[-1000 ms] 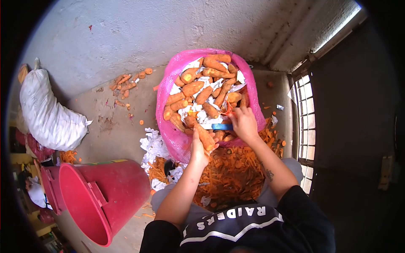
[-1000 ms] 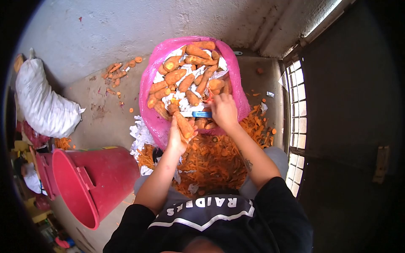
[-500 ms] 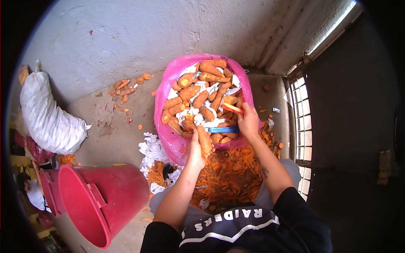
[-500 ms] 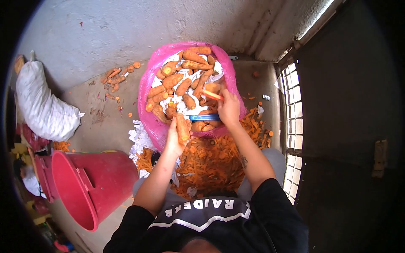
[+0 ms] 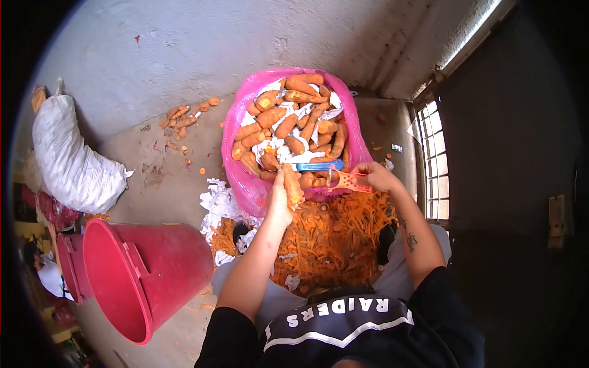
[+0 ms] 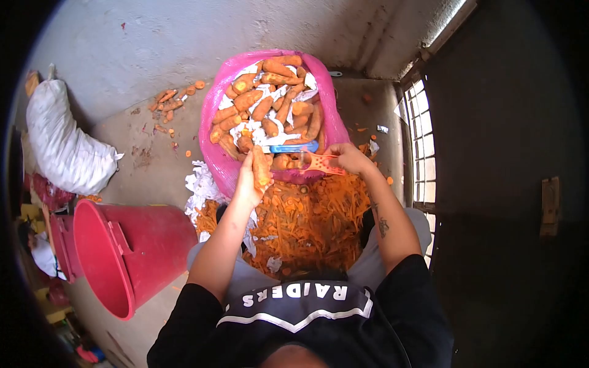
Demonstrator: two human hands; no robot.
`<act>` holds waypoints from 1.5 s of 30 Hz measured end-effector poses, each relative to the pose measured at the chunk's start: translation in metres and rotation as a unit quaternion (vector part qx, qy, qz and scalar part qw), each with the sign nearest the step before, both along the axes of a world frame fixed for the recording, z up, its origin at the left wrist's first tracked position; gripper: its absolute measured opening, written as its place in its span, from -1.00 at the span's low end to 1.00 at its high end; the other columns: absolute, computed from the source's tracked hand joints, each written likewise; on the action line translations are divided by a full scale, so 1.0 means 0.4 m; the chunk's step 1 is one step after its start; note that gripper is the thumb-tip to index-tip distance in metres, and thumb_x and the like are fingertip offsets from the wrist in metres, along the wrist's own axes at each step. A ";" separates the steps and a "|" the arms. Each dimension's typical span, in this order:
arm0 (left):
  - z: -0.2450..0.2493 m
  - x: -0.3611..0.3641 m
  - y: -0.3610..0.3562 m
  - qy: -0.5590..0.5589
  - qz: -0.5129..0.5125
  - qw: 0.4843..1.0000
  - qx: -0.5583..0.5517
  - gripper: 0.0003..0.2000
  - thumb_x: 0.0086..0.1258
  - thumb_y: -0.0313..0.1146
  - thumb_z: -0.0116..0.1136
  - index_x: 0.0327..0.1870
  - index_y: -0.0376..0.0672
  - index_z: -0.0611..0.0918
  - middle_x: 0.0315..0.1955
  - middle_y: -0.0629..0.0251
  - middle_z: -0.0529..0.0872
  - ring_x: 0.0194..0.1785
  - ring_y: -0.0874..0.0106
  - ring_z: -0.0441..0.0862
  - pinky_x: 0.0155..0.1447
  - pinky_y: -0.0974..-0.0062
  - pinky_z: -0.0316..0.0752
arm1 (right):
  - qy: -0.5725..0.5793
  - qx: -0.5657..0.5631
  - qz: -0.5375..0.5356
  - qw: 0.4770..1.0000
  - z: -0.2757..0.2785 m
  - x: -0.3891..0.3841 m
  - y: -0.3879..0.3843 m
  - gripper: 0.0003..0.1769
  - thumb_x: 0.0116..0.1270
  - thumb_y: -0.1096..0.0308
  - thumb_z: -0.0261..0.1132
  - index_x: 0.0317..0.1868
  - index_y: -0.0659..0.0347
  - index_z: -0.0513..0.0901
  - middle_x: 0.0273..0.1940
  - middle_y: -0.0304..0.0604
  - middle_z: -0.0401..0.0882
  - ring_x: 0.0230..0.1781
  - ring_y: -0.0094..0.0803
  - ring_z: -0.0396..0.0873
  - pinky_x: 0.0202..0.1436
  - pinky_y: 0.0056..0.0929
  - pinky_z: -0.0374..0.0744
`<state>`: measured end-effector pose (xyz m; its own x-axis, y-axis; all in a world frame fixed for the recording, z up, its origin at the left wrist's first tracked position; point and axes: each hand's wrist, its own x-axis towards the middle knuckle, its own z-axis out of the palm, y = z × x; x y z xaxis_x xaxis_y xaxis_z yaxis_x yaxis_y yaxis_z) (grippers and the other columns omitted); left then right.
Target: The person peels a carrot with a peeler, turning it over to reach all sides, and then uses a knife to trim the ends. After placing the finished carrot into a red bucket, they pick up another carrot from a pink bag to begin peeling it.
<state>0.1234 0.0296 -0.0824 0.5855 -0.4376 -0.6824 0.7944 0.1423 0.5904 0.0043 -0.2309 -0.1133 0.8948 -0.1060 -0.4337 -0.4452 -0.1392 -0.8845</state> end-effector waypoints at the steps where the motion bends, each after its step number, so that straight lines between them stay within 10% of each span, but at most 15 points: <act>1: -0.008 -0.009 0.007 0.002 -0.024 1.000 -0.006 -0.49 0.44 0.18 -0.17 -0.01 -0.12 0.53 -0.42 0.37 0.59 -0.48 0.48 0.50 -0.41 0.48 0.44 | 0.027 -0.126 -0.007 0.992 0.003 -0.017 0.009 -0.83 0.17 0.44 0.32 -0.23 0.32 0.63 -0.45 -0.31 0.60 -0.47 -0.57 0.50 -0.37 -0.55 0.47; 3: -0.002 -0.031 0.001 0.010 -0.053 0.999 -0.006 -0.50 0.44 0.17 -0.16 -0.03 -0.12 0.54 -0.46 0.38 0.56 -0.51 0.48 0.49 -0.44 0.48 0.44 | 0.079 -0.372 -0.017 0.925 0.009 -0.041 0.025 -0.83 0.16 0.43 0.33 -0.24 0.31 0.63 -0.45 -0.31 0.60 -0.48 -0.57 0.49 -0.36 -0.54 0.46; 7: 0.048 -0.077 -0.018 0.002 -0.072 0.997 -0.014 -0.52 0.45 0.14 -0.15 -0.04 -0.12 0.55 -0.48 0.39 0.54 -0.50 0.49 0.51 -0.45 0.49 0.43 | 0.031 -0.050 -0.083 0.995 0.037 -0.045 0.031 -0.88 0.28 0.43 0.29 -0.22 0.28 0.64 -0.36 -0.38 0.63 -0.36 -0.59 0.54 -0.23 -0.56 0.48; 13: 0.079 -0.101 -0.059 -0.009 -0.075 0.997 -0.033 -0.55 0.48 0.12 -0.20 -0.05 -0.08 0.56 -0.47 0.42 0.58 -0.45 0.51 0.54 -0.44 0.51 0.42 | -0.052 0.119 0.014 0.991 0.168 -0.056 0.048 -0.84 0.29 0.55 0.19 -0.14 0.30 0.64 -0.26 -0.36 0.62 -0.24 -0.64 0.51 -0.12 -0.62 0.46; 21: 0.128 -0.177 -0.108 0.011 -0.089 0.995 -0.051 -0.58 0.52 0.05 -0.25 0.01 -0.09 0.52 -0.27 0.35 0.65 -0.27 0.49 0.64 -0.41 0.50 0.49 | -0.151 -0.233 0.030 0.960 0.218 -0.100 0.076 -0.76 0.26 0.52 0.23 -0.06 0.16 0.66 -0.14 -0.17 0.40 -0.09 -0.37 0.45 0.06 -0.45 0.43; 33: 0.108 -0.267 -0.105 0.057 -0.089 0.987 -0.121 -0.63 0.54 0.00 -0.32 0.03 0.05 0.54 -0.28 0.49 0.65 -0.23 0.52 0.58 -0.20 0.44 0.48 | -0.207 -0.430 -0.122 0.870 0.343 -0.109 0.190 -0.57 0.31 -0.03 0.16 -0.43 0.18 0.65 -0.39 -0.03 0.38 -0.40 -0.10 0.47 -0.32 -0.20 0.44; 45: 0.174 -0.314 -0.092 0.058 -0.111 0.982 -0.144 -0.65 0.55 -0.02 -0.31 0.04 0.09 0.52 -0.18 0.51 0.64 -0.15 0.54 0.58 -0.16 0.45 0.50 | -0.224 -0.450 -0.153 0.851 0.364 -0.100 0.241 -0.57 0.31 0.05 0.15 -0.58 0.15 0.68 -0.49 -0.02 0.41 -0.56 -0.06 0.53 -0.46 -0.13 0.47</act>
